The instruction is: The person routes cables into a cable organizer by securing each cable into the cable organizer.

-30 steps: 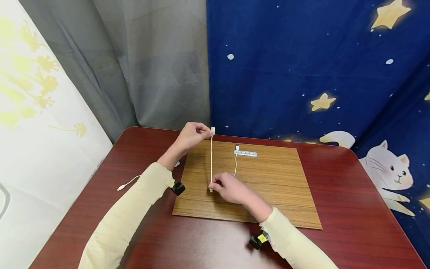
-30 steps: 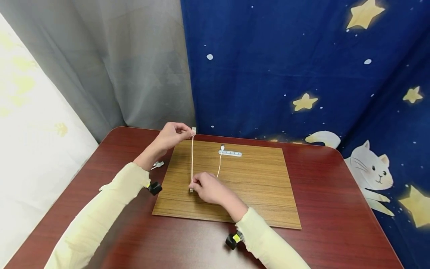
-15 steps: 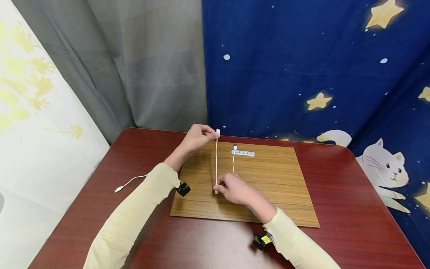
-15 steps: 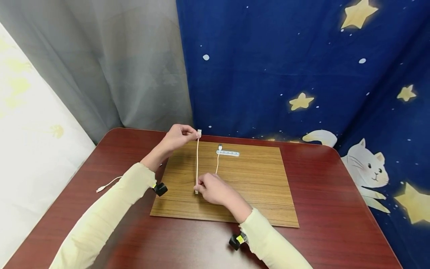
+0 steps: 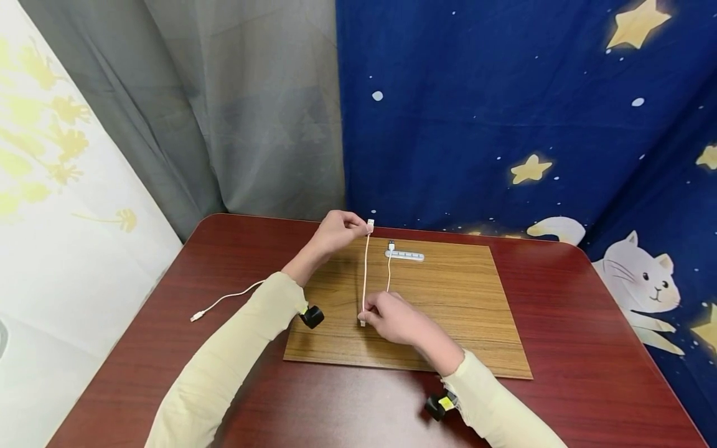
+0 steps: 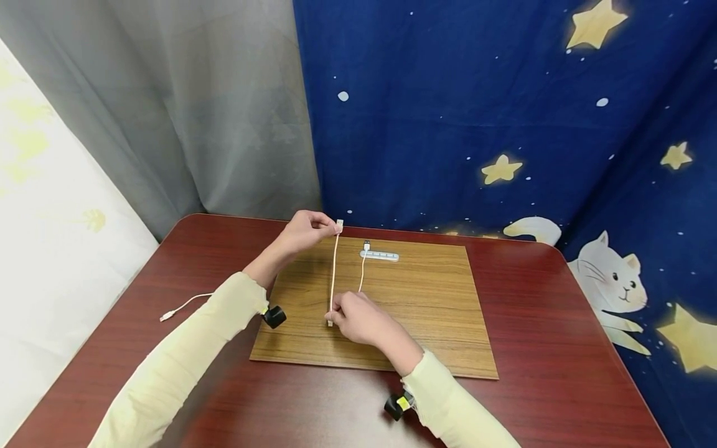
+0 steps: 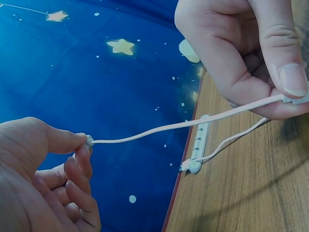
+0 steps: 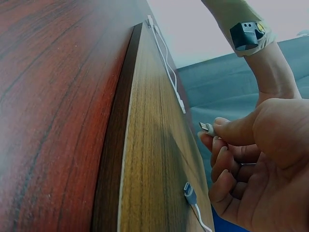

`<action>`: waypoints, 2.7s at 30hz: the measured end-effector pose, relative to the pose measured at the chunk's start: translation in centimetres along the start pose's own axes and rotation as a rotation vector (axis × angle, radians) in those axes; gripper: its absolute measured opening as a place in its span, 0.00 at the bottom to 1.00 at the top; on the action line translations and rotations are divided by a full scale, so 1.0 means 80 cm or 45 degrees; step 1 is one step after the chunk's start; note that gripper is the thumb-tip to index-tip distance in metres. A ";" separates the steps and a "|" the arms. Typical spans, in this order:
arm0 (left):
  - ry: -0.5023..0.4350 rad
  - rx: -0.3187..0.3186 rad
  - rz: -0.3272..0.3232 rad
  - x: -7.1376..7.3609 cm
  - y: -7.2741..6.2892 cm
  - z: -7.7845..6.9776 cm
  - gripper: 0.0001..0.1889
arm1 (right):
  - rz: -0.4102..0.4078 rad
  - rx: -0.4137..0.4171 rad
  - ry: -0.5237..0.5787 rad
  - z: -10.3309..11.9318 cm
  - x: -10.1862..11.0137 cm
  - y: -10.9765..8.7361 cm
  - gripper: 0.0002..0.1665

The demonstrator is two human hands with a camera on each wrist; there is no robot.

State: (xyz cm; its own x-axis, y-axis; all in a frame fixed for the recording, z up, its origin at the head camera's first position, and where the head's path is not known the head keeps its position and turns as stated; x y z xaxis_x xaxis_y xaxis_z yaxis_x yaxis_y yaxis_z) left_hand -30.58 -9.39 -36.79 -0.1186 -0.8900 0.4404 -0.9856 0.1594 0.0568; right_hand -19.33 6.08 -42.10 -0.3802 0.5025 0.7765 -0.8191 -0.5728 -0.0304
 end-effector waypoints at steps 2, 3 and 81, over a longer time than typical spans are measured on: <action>0.025 0.018 0.001 -0.002 0.000 0.001 0.10 | -0.002 0.001 -0.008 0.000 0.001 -0.002 0.12; 0.047 0.028 -0.002 -0.002 0.000 0.001 0.10 | -0.003 0.002 -0.015 -0.001 0.001 -0.002 0.12; 0.016 0.298 0.034 -0.096 0.050 0.035 0.10 | 0.082 -0.219 -0.121 -0.029 0.039 -0.025 0.13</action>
State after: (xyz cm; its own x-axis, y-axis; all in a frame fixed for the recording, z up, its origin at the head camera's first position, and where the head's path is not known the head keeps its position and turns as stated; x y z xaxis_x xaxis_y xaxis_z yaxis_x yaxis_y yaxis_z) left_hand -33.92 -3.12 -42.45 -0.1452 -0.8810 0.4503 -0.9834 0.0784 -0.1638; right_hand -19.89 10.28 -41.07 -0.3986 0.4000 0.8253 -0.8587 -0.4789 -0.1826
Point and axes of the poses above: each hand's wrist, its own y-axis towards the middle knuckle, its own x-axis out of the back of the hand, z = x × y, the point moved 3 cm from there along y, towards the middle knuckle
